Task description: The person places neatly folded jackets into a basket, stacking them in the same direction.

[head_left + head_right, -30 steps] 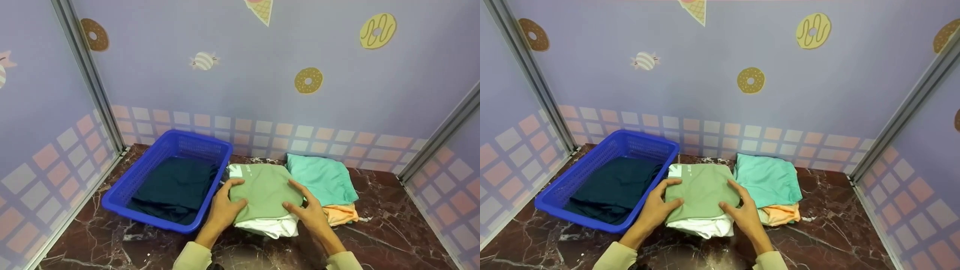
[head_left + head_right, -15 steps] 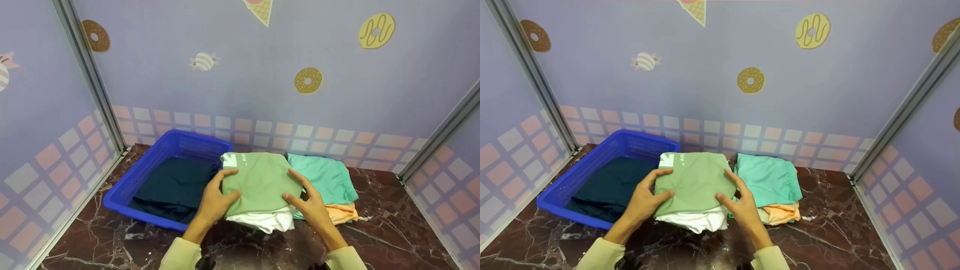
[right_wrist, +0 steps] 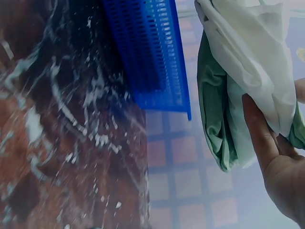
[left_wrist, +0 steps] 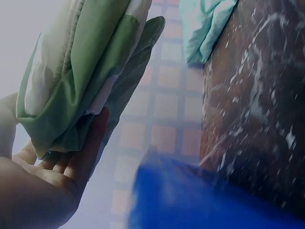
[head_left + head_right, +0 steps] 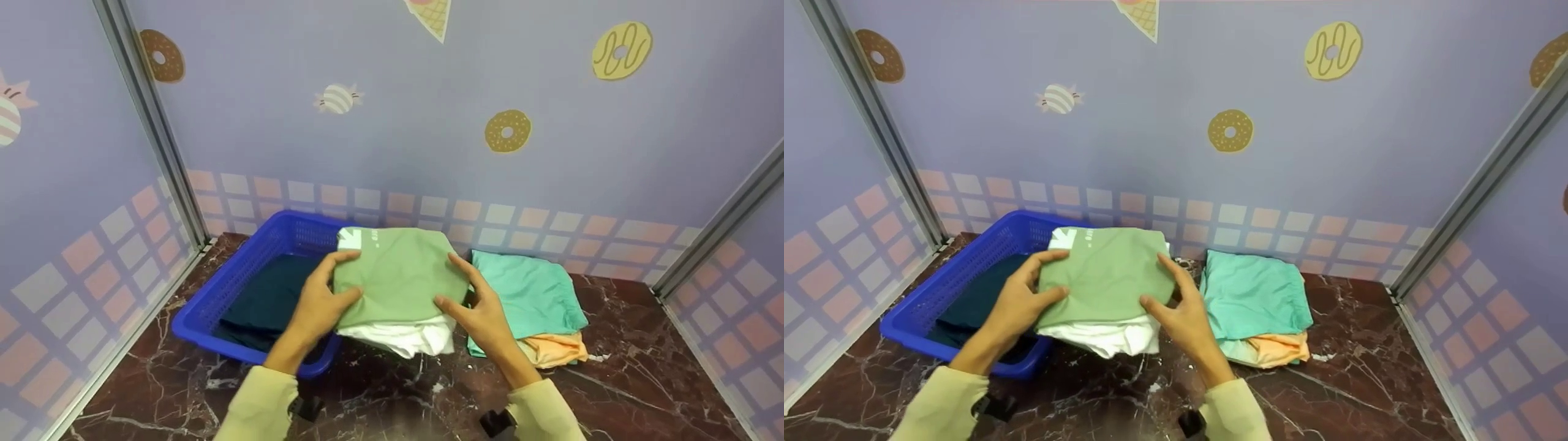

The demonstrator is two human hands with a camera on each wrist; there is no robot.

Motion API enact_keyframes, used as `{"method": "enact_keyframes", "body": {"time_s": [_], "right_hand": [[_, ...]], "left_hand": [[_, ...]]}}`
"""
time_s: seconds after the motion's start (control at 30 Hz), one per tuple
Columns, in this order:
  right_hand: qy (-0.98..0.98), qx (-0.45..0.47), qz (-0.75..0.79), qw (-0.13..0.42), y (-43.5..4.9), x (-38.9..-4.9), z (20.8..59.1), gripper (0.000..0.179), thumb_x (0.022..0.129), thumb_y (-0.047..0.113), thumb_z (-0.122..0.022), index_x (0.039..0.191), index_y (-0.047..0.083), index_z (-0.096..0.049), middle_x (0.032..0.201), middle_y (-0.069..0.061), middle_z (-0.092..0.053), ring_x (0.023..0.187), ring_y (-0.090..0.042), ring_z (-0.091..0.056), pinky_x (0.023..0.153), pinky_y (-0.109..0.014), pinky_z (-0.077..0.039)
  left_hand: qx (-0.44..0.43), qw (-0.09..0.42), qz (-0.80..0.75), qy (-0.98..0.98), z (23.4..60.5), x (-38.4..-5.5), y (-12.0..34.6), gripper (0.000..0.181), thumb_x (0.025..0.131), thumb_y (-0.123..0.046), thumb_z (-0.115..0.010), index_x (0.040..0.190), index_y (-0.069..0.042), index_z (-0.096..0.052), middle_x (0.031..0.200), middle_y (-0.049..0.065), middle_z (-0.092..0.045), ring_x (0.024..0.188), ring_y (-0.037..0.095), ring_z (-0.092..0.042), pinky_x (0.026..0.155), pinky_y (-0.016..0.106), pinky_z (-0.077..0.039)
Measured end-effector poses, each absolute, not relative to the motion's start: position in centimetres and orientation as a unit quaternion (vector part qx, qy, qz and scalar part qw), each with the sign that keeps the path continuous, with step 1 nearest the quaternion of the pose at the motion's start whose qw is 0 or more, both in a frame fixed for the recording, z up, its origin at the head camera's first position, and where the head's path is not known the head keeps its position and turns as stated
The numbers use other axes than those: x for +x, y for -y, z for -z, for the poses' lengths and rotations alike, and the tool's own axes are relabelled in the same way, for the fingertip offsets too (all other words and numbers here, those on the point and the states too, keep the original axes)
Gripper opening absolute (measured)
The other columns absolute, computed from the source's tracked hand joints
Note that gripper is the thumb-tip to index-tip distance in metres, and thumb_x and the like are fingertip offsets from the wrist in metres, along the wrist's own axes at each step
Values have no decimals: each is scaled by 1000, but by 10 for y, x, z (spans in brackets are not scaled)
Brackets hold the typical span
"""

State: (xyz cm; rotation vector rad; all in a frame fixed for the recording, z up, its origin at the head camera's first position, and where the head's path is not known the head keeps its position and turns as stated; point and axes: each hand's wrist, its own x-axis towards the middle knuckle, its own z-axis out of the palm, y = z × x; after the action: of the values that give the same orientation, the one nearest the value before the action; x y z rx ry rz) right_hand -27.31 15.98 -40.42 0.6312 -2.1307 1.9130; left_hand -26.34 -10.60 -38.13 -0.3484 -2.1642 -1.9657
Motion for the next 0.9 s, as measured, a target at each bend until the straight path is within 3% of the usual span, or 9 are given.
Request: {"method": "enact_keyframes", "body": {"time_s": [0.1, 0.27, 0.47, 0.9], "right_hand": [[726, 218, -644, 107, -148, -277, 399, 71, 83, -1, -73, 146, 2, -40, 145, -19, -41, 115, -35, -56, 89, -37, -51], [746, 219, -620, 107, -132, -296, 409, 73, 82, 10, -77, 146, 10, -42, 145, -10, -44, 122, -32, -52, 93, -37, -48], [772, 213, -592, 87, -115, -308, 413, 74, 80, 23, -79, 145, 24, -44, 145, -2, -43, 122, -28, -51, 92, -37, -48], [774, 182, -606, 33, -72, -314, 418, 75, 80, 22, -79, 145, 26, -42, 146, 4, -43, 127, -22, -47, 100, -36, -42]], "left_hand": [[-115, 102, 651, 743, 371, -261, 116, 61, 76, 10, -65, 134, -4, -53, 127, 18, -56, 99, 30, -58, 78, 37, -53], [-116, 106, 630, 760, 372, -268, 137, 62, 78, 10, -65, 137, -4, -50, 124, 21, -56, 97, 31, -59, 75, 37, -54], [-101, 101, 625, 768, 389, -283, 164, 63, 81, 3, -68, 138, -15, -49, 118, 18, -60, 93, 30, -62, 70, 38, -56], [-82, 75, 620, 777, 395, -294, 209, 65, 86, -1, -65, 145, -15, -41, 121, 19, -59, 88, 29, -63, 68, 37, -56]]}}
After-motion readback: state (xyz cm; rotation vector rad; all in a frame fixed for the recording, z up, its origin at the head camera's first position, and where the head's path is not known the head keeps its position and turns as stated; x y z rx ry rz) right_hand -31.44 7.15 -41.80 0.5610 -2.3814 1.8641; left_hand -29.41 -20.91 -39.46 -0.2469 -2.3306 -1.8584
